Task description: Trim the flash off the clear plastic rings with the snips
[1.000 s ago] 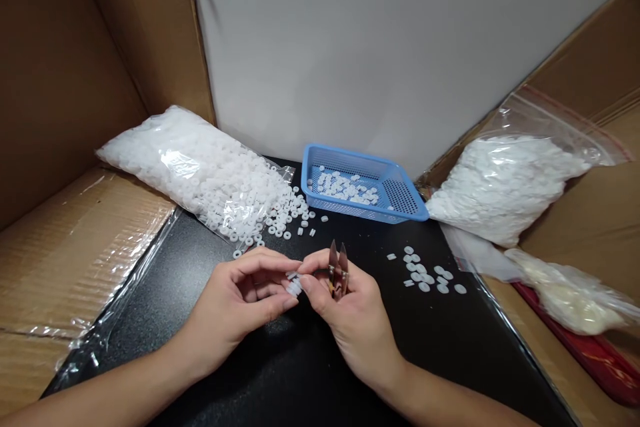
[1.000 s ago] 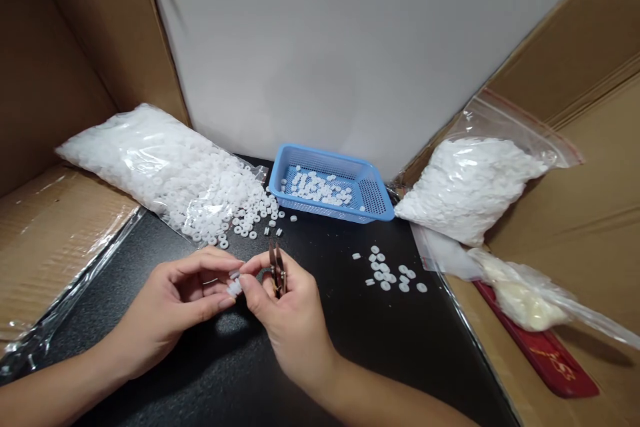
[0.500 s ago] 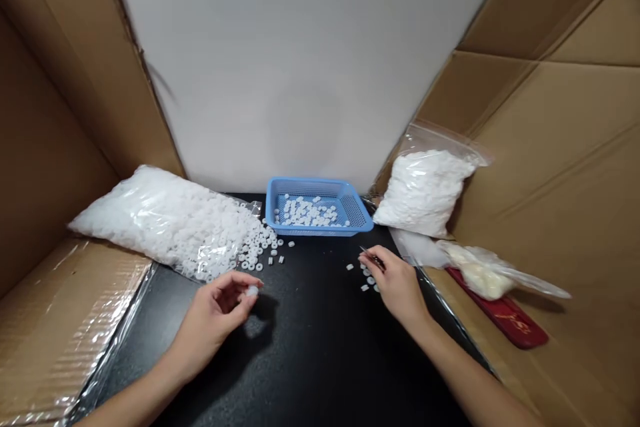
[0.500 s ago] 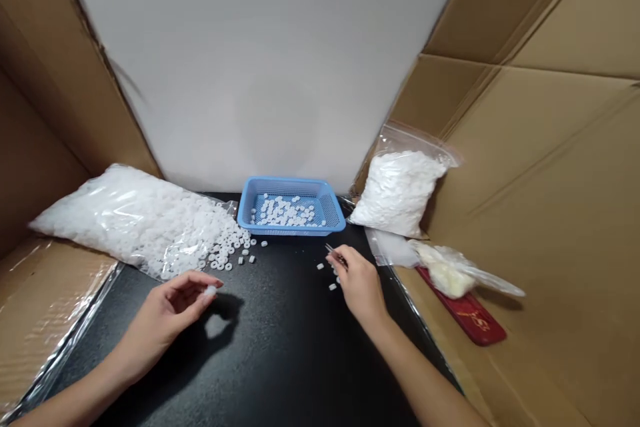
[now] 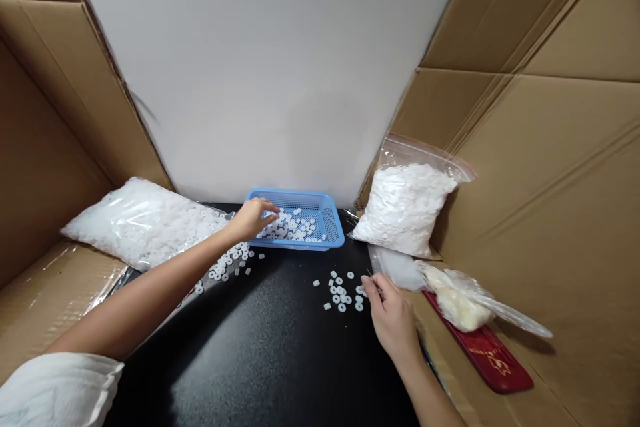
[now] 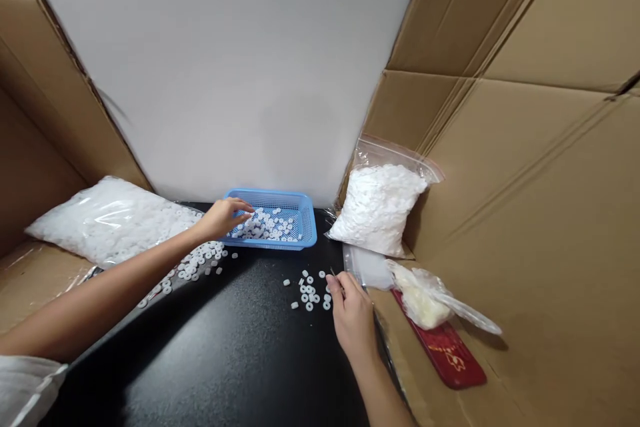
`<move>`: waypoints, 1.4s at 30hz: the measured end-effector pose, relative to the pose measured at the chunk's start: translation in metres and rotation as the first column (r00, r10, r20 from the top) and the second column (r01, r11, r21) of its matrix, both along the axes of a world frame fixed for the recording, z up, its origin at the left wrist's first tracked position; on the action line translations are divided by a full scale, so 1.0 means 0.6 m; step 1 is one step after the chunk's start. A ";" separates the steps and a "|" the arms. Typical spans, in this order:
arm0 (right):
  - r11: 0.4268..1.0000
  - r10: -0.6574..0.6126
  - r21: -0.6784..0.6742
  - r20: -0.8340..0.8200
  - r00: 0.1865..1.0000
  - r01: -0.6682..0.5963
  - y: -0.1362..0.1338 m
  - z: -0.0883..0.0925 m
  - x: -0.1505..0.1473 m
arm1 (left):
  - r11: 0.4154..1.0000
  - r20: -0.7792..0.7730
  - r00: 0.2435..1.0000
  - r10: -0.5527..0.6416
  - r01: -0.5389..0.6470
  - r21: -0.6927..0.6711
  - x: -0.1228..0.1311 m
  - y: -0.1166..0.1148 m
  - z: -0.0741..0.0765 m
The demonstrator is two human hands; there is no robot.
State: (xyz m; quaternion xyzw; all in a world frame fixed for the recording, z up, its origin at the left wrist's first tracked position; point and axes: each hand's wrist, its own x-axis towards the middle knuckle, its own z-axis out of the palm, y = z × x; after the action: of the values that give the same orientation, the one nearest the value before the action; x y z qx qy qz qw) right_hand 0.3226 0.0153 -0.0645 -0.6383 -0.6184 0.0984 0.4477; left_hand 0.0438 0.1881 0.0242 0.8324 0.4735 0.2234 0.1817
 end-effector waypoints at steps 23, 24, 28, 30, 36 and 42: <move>0.891 0.376 -0.363 0.250 0.892 -0.273 0.097 0.001 -0.278 | 0.976 -0.065 0.998 -0.018 0.032 0.215 -0.201 -0.208 -0.132; 0.891 0.373 -0.365 0.254 0.892 -0.269 0.095 0.000 -0.279 | 0.974 -0.067 0.998 -0.021 0.035 0.222 -0.204 -0.209 -0.133; 0.902 0.369 -0.322 0.232 0.900 -0.287 0.084 -0.008 -0.276 | 0.968 -0.091 0.995 -0.044 0.065 0.244 -0.207 -0.209 -0.136; 0.901 0.389 -0.290 0.210 0.897 -0.323 0.080 -0.012 -0.274 | 0.964 -0.105 0.993 -0.051 0.076 0.254 -0.206 -0.207 -0.136; 0.847 0.522 -0.218 0.179 0.834 -0.484 0.064 -0.024 -0.266 | 0.945 -0.160 0.987 -0.023 0.073 0.319 -0.180 -0.211 -0.138; 0.829 0.557 -0.136 0.128 0.821 -0.542 0.086 -0.038 -0.262 | 0.933 -0.235 0.971 -0.046 0.126 0.337 -0.147 -0.202 -0.137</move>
State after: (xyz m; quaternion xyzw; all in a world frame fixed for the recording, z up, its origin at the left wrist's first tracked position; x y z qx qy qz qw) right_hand 0.1656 0.0672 -0.0873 -0.4589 -0.8051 0.1998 0.3183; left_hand -0.0445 0.0670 -0.0578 0.8912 0.4065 0.2008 -0.0138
